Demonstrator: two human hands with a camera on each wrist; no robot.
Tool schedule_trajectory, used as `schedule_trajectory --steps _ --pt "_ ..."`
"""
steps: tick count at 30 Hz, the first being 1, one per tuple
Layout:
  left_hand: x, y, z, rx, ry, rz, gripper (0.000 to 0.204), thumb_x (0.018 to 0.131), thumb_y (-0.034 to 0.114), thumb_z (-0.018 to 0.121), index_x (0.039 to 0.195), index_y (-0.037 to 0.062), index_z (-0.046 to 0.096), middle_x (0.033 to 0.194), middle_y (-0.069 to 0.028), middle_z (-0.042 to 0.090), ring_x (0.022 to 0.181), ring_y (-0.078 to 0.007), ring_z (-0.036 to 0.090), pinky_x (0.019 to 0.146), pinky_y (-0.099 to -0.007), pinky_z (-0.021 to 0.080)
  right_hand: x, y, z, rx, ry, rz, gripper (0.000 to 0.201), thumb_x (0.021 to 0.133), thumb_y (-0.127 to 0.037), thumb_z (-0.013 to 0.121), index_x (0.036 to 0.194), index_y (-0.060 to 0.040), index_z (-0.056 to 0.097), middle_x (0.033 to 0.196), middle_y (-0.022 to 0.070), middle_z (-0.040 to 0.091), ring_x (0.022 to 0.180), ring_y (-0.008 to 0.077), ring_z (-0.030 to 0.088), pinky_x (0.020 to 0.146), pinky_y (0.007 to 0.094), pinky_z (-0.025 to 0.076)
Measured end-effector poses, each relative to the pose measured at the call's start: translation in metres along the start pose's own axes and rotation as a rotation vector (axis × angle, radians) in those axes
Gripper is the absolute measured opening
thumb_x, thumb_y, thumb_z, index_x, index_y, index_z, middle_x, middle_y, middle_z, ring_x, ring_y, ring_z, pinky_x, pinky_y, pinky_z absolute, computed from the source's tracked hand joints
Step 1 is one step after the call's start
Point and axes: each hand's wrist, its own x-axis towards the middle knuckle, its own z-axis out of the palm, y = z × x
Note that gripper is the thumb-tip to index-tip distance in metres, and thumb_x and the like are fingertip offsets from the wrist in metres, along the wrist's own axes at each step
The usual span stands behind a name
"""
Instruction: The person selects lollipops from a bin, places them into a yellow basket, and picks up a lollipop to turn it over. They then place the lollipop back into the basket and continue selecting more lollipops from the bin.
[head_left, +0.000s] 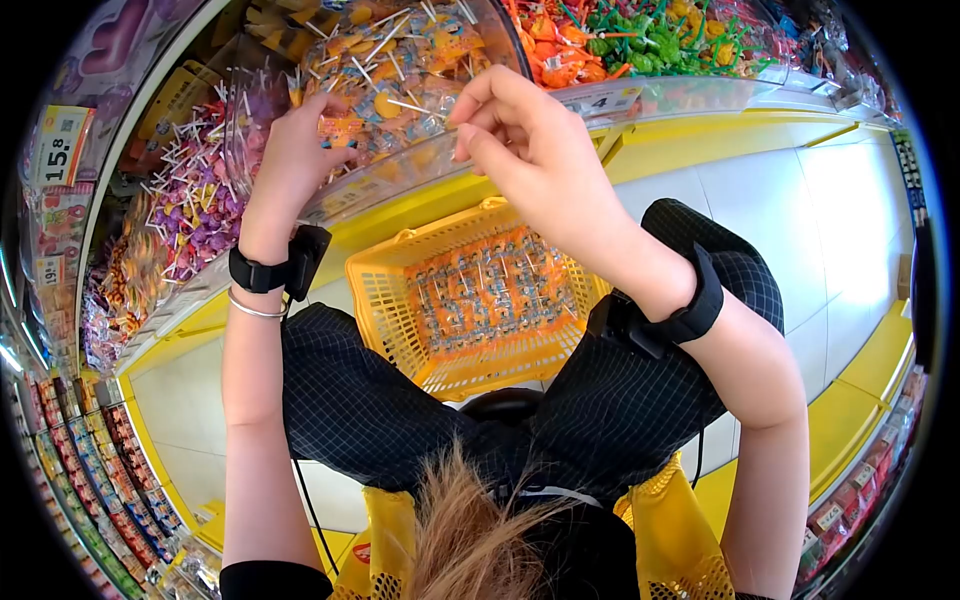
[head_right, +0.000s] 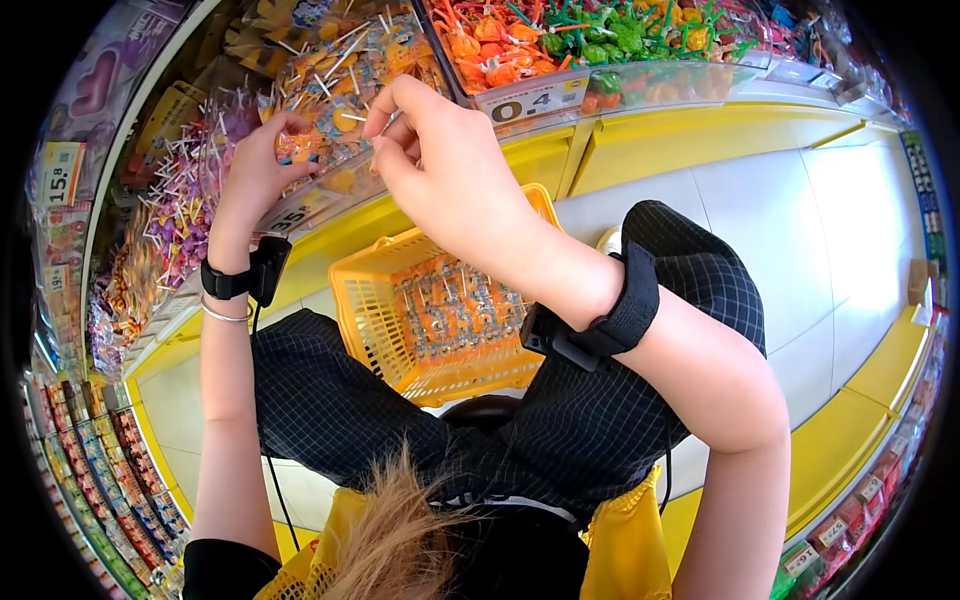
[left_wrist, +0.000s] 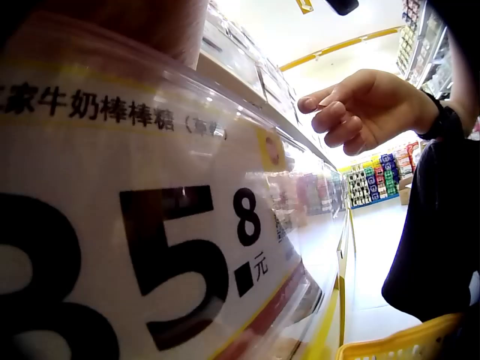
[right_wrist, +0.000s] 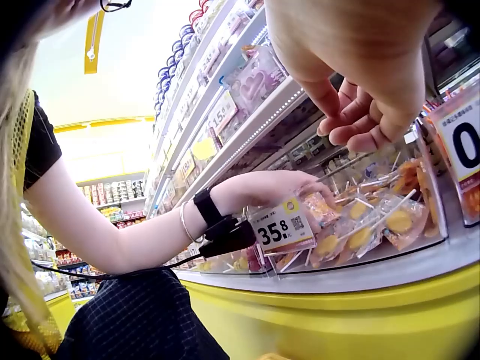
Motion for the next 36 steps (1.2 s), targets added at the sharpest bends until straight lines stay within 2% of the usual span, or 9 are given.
schedule_trajectory --steps 3,5,6,8,15,17,22,29,36 --pt "-0.002 0.003 -0.001 -0.023 0.03 0.032 0.044 0.067 0.007 0.079 0.106 0.0038 0.058 0.094 -0.0118 0.064 0.08 -0.0183 0.061 0.076 -0.0307 0.049 0.0 0.004 0.003 -0.006 -0.013 0.0 0.01 0.089 0.001 0.05 0.099 -0.0007 0.051 0.081 0.0028 0.059 0.08 0.0073 0.059 0.069 0.0207 0.046" --pt "-0.003 0.027 -0.019 0.08 0.041 -0.205 0.037 0.072 0.007 0.077 0.103 0.0028 0.059 0.093 -0.0079 0.065 0.079 -0.0143 0.062 0.076 -0.028 0.049 0.001 0.011 0.008 0.04 0.076 -0.075 0.009 0.084 -0.003 0.056 0.093 -0.0011 0.053 0.068 0.0113 0.061 0.061 0.0202 0.061 0.059 0.0315 0.048" --pt "-0.006 0.031 -0.027 0.08 0.042 -0.205 0.037 0.072 0.007 0.077 0.103 0.0028 0.059 0.093 -0.0079 0.065 0.079 -0.0143 0.062 0.076 -0.028 0.049 0.001 0.01 0.009 0.039 0.075 -0.076 0.009 0.084 -0.003 0.056 0.093 -0.0011 0.053 0.068 0.0113 0.061 0.061 0.0202 0.061 0.059 0.0315 0.048" --pt "-0.013 0.038 -0.041 -0.507 0.15 -0.054 0.027 0.077 0.007 0.074 0.099 0.0009 0.059 0.092 -0.0052 0.067 0.082 -0.0121 0.063 0.074 -0.0243 0.049 0.0 0.008 0.011 0.01 0.107 -0.101 0.014 0.084 -0.005 0.059 0.097 -0.0016 0.054 0.075 0.0103 0.063 0.064 0.0188 0.061 0.061 0.0313 0.05" --pt "-0.064 0.07 -0.034 -1.128 -0.041 -0.073 0.023 0.087 0.004 0.065 0.108 0.0016 0.056 0.098 -0.0029 0.065 0.088 -0.0078 0.061 0.077 -0.0219 0.049 -0.002 0.005 0.029 0.214 -0.026 -0.253 0.032 0.082 -0.013 0.071 0.108 -0.0029 0.055 0.09 0.0081 0.063 0.081 0.0146 0.063 0.071 0.0269 0.052" --pt "-0.073 0.064 -0.014 -1.159 -0.036 -0.107 0.023 0.088 0.005 0.064 0.109 0.002 0.055 0.097 -0.0021 0.065 0.087 -0.0069 0.061 0.077 -0.0213 0.049 -0.006 0.009 0.032 0.274 -0.182 -0.157 0.034 0.08 -0.011 0.073 0.107 -0.0034 0.055 0.091 0.0074 0.062 0.086 0.0141 0.062 0.074 0.0261 0.052" --pt "-0.083 0.058 0.01 -1.195 -0.1 -0.147 0.021 0.09 0.008 0.063 0.108 0.0027 0.055 0.094 -0.0014 0.066 0.084 -0.0043 0.061 0.075 -0.019 0.048 -0.017 0.019 0.042 0.274 -0.219 -0.007 0.04 0.08 -0.006 0.072 0.11 -0.002 0.046 0.09 0.0075 0.061 0.082 0.0117 0.062 0.073 0.0267 0.052" --pt "-0.101 0.062 0.012 -1.07 -0.079 -0.268 0.018 0.091 0.013 0.063 0.104 0.005 0.053 0.088 -0.0026 0.067 0.074 -0.0041 0.062 0.052 -0.0175 0.051 -0.019 0.015 0.047 0.399 -0.41 0.355 0.03 0.085 -0.007 0.067 0.107 -0.0031 0.048 0.079 0.0037 0.063 0.065 0.0072 0.06 0.055 0.0199 0.046" --pt "-0.111 0.061 0.022 -1.044 0.083 -0.217 0.016 0.092 0.013 0.061 0.103 0.0039 0.054 0.085 -0.0019 0.066 0.075 -0.0042 0.062 0.057 -0.0178 0.051 -0.015 0.013 0.049 0.354 -0.462 0.54 0.018 0.092 -0.017 0.059 0.101 -0.0018 0.057 0.063 0.0034 0.061 0.045 0.004 0.05 0.041 0.019 0.035"
